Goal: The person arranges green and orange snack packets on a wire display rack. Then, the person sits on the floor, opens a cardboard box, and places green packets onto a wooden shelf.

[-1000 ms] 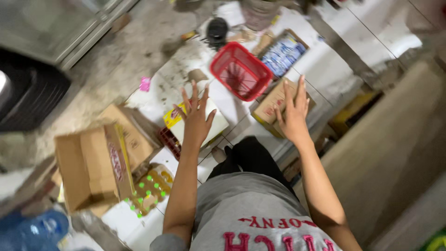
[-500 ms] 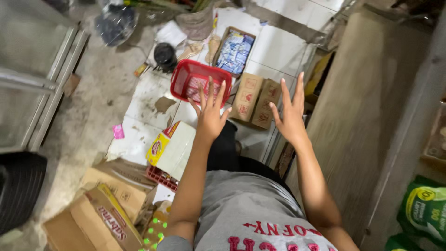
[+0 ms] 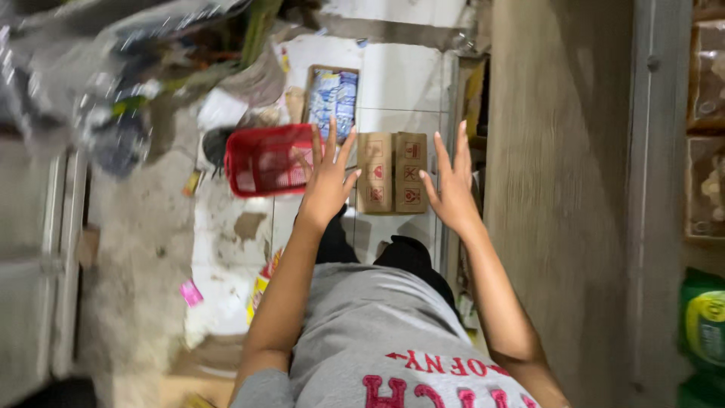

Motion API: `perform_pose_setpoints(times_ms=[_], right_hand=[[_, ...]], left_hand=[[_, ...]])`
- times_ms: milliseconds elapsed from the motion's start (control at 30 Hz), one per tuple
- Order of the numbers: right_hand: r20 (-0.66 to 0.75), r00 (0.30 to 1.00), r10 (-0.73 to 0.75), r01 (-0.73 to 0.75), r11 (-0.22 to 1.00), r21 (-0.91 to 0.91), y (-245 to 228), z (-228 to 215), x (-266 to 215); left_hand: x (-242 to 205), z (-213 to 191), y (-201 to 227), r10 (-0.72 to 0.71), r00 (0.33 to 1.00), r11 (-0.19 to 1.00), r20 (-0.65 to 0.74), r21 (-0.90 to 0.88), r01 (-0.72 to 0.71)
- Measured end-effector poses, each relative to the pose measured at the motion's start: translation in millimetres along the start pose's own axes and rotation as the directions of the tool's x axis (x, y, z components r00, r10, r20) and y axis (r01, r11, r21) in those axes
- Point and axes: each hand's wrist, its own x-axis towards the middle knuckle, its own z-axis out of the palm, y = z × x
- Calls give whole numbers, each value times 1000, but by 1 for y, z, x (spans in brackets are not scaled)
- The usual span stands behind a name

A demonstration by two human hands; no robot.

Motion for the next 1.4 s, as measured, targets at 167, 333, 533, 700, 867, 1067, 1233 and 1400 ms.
perform_pose_setpoints(times_ms=[167, 333, 533, 700, 867, 1067, 1233, 1400], right_hand=[[-159, 974, 164, -157, 986, 57, 30, 74, 11], [-270, 888, 373, -380, 925, 28, 68, 163, 25], [-219, 813, 540, -552, 834, 5, 170, 298, 11], [-187, 744, 641, -660, 749, -59, 262, 425, -6], [-134, 722, 679, -689, 724, -38, 311, 512, -21], [-110, 724, 681, -688, 702, -183, 349, 550, -32], [-138, 746, 651, -662, 707, -249, 365, 578, -53], [-144, 770, 622, -638, 755, -151, 375, 602, -64]], left_hand=[[52, 27, -46, 207, 953, 966, 220, 106, -235], [96, 78, -104, 335, 893, 935, 300, 13, -355], [130, 231, -179, 335, 878, 923, 343, 69, -379], [138, 396, -246, 328, 891, 932, 313, 44, -359], [127, 527, -276, 219, 909, 960, 356, 85, -265], [123, 608, -285, 309, 933, 946, 186, 35, -321], [118, 633, -291, 329, 928, 928, 174, 124, -353], [108, 633, -312, 335, 924, 935, 185, 56, -351]])
